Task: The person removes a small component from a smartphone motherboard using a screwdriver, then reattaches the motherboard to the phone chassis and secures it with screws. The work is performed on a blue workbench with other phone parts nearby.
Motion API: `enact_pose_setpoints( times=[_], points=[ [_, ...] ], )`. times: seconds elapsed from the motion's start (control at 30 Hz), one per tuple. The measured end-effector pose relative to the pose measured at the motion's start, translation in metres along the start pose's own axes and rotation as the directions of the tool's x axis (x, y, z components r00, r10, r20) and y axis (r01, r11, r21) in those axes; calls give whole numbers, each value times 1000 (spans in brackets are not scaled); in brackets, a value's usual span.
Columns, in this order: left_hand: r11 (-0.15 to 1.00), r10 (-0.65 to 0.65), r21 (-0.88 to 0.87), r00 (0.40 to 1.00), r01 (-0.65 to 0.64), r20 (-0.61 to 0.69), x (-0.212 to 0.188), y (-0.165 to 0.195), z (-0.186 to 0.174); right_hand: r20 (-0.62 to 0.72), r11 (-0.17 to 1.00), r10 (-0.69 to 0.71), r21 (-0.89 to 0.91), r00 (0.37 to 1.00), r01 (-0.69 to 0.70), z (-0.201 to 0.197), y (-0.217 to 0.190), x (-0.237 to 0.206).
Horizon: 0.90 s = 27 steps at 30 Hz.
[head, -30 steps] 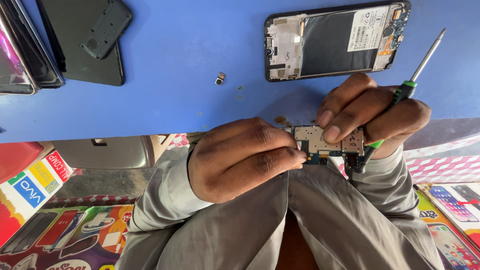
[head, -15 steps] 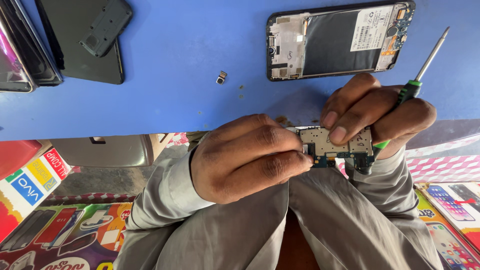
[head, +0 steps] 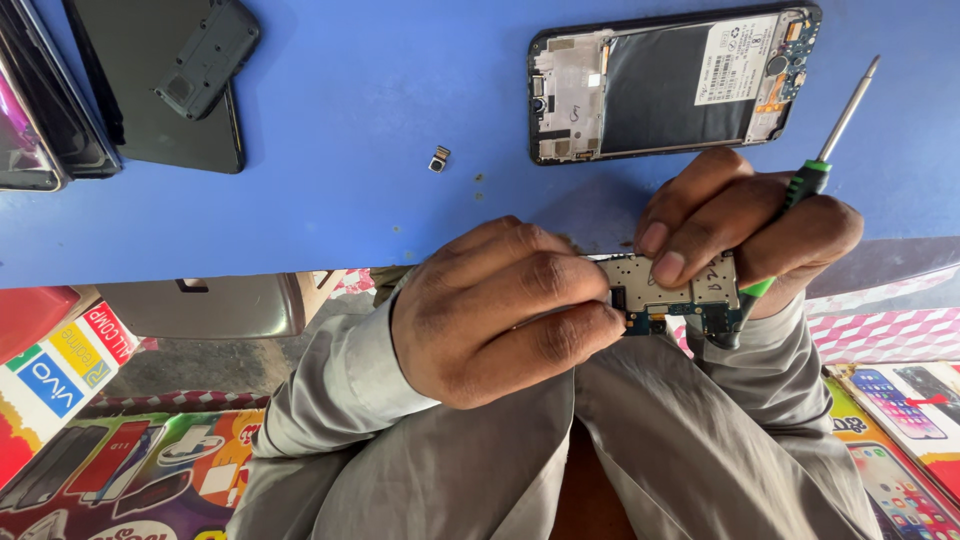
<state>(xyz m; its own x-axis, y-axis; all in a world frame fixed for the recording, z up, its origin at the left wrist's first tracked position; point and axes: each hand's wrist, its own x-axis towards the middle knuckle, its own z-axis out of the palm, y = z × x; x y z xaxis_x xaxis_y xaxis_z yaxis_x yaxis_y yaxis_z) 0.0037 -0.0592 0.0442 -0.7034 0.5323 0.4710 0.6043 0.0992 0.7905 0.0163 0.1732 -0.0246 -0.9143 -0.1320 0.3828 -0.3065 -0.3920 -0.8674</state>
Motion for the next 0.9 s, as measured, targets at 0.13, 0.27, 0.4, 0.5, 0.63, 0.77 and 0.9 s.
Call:
enact_pose_setpoints(
  times=[0.13,0.27,0.4,0.5,0.63,0.77,0.9],
  points=[
    [999,1,37,1000,-1,7,2,0,-1,-29,1000,8,-9,1000,-8,3,-2,1],
    [997,3,72,1000,-3,-9,3,1,0,-15,1000,-12,-11,1000,12,3,-1,2],
    [992,26,122,998,-19,-56,3,2,3,-34,999,25,-46,999,-27,3,-4,1],
    [986,37,163,997,-25,-67,3,4,4,-6,999,-2,-44,1000,2,2,-3,2],
    [986,29,167,997,-16,-70,3,4,5,-46,1000,16,0,999,-16,3,-3,2],
    [975,47,219,995,-27,-86,4,5,5,-23,1000,19,-23,1000,-19,4,-5,5],
    [960,77,277,989,-39,-127,5,6,9,19,999,-1,-49,1000,2,3,-6,7]
  ],
)
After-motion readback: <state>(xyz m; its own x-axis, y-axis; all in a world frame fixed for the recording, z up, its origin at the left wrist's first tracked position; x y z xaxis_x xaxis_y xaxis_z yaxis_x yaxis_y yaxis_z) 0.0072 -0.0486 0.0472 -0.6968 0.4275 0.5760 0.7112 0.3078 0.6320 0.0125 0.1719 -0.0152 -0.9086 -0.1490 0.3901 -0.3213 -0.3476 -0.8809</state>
